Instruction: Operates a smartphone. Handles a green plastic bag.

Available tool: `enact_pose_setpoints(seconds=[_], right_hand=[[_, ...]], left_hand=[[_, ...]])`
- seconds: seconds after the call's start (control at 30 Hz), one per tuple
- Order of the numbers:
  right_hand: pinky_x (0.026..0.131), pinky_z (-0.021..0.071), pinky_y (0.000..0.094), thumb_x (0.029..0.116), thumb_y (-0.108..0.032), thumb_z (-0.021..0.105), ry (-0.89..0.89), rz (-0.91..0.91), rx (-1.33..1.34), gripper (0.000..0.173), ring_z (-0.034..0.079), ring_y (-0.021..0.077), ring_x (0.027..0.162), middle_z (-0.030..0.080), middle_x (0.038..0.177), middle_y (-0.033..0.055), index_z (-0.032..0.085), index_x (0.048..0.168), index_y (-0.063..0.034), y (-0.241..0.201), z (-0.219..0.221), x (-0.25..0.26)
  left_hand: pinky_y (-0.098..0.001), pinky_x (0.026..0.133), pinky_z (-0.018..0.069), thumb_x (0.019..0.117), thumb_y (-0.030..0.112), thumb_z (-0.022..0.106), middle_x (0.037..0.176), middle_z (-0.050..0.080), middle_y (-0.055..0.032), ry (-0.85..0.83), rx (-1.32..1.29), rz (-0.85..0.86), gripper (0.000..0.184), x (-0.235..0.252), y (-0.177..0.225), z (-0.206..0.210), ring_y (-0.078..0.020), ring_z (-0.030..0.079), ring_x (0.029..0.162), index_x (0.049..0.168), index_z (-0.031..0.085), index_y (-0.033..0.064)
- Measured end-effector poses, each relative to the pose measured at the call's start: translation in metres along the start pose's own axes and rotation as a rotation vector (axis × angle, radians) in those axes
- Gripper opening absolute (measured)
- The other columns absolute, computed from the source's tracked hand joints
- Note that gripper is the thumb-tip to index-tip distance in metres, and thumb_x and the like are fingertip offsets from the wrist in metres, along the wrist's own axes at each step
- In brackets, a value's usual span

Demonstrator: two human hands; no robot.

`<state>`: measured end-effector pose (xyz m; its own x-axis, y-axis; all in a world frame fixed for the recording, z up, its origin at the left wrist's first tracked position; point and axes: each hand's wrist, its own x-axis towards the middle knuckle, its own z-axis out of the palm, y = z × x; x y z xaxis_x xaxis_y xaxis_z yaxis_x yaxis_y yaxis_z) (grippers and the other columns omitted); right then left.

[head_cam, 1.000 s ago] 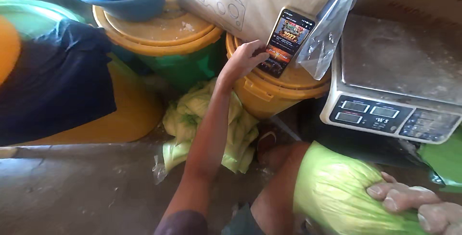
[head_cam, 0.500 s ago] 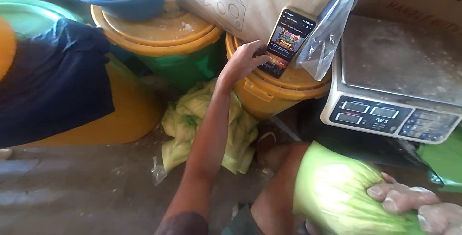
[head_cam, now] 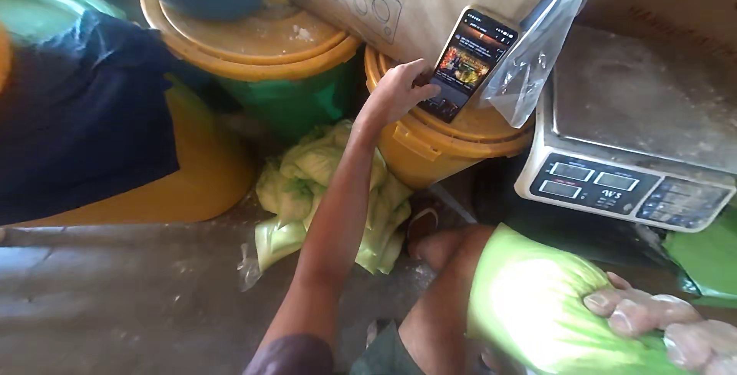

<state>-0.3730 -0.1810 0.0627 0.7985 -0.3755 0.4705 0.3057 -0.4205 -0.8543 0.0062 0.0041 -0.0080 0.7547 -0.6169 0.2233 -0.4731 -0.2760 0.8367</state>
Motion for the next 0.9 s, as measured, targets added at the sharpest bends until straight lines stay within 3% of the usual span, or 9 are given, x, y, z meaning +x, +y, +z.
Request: enact_pose_setpoints(seconds=[0.3, 0.5, 0.63, 0.73, 0.9], right_hand=[[0.095, 0.058, 0.0392, 0.1113, -0.032, 0.028, 0.008, 0.001, -0.015, 0.04, 0.071, 0.0152, 0.081, 0.069, 0.08, -0.0026, 0.055, 0.085, -0.0188, -0.004, 0.004, 0.003], [0.102, 0.0548, 0.0385, 0.1118, -0.029, 0.025, 0.017, 0.019, -0.025, 0.042, 0.071, 0.0132, 0.082, 0.068, 0.078, -0.0032, 0.054, 0.084, -0.0174, -0.008, 0.008, 0.004], [0.097, 0.0561, 0.0472, 0.1115, -0.029, 0.025, 0.011, -0.028, 0.01, 0.041, 0.071, 0.0196, 0.081, 0.068, 0.081, 0.001, 0.055, 0.087, -0.0162, 0.004, -0.001, -0.001], [0.095, 0.0574, 0.0476, 0.1118, -0.03, 0.027, 0.016, -0.021, 0.025, 0.041, 0.071, 0.0205, 0.08, 0.068, 0.082, 0.0015, 0.055, 0.086, -0.0162, 0.005, -0.002, -0.002], [0.1, 0.0554, 0.0405, 0.1117, -0.031, 0.027, -0.02, -0.014, 0.0, 0.04, 0.071, 0.015, 0.084, 0.069, 0.082, -0.0023, 0.056, 0.086, -0.0181, 0.001, -0.001, 0.001]], left_hand=[[-0.0388, 0.087, 0.0567, 0.0996, 0.031, 0.067, 0.1, 0.072, -0.0046, 0.003, 0.004, 0.007, 0.025, 0.001, 0.0, 0.0, -0.0138, 0.069, 0.092, 0.111, 0.067, 0.0083], [-0.0395, 0.088, 0.0565, 0.1001, 0.03, 0.066, 0.101, 0.072, -0.0047, 0.0, 0.002, 0.007, 0.025, 0.001, -0.001, -0.001, -0.014, 0.07, 0.093, 0.112, 0.067, 0.0082], [-0.0406, 0.086, 0.0566, 0.1001, 0.033, 0.066, 0.098, 0.072, -0.0053, 0.004, 0.019, 0.016, 0.026, 0.001, -0.003, 0.0, -0.0148, 0.069, 0.091, 0.108, 0.066, 0.0077], [-0.0399, 0.081, 0.0547, 0.1006, 0.035, 0.065, 0.092, 0.069, -0.0051, 0.007, 0.032, 0.028, 0.027, 0.002, -0.004, 0.0, -0.0152, 0.067, 0.085, 0.104, 0.065, 0.0077], [-0.0395, 0.078, 0.0531, 0.1073, 0.038, 0.051, 0.089, 0.067, -0.0051, 0.034, 0.032, 0.03, 0.034, 0.002, -0.003, 0.0, -0.0151, 0.065, 0.082, 0.107, 0.066, 0.0081]])
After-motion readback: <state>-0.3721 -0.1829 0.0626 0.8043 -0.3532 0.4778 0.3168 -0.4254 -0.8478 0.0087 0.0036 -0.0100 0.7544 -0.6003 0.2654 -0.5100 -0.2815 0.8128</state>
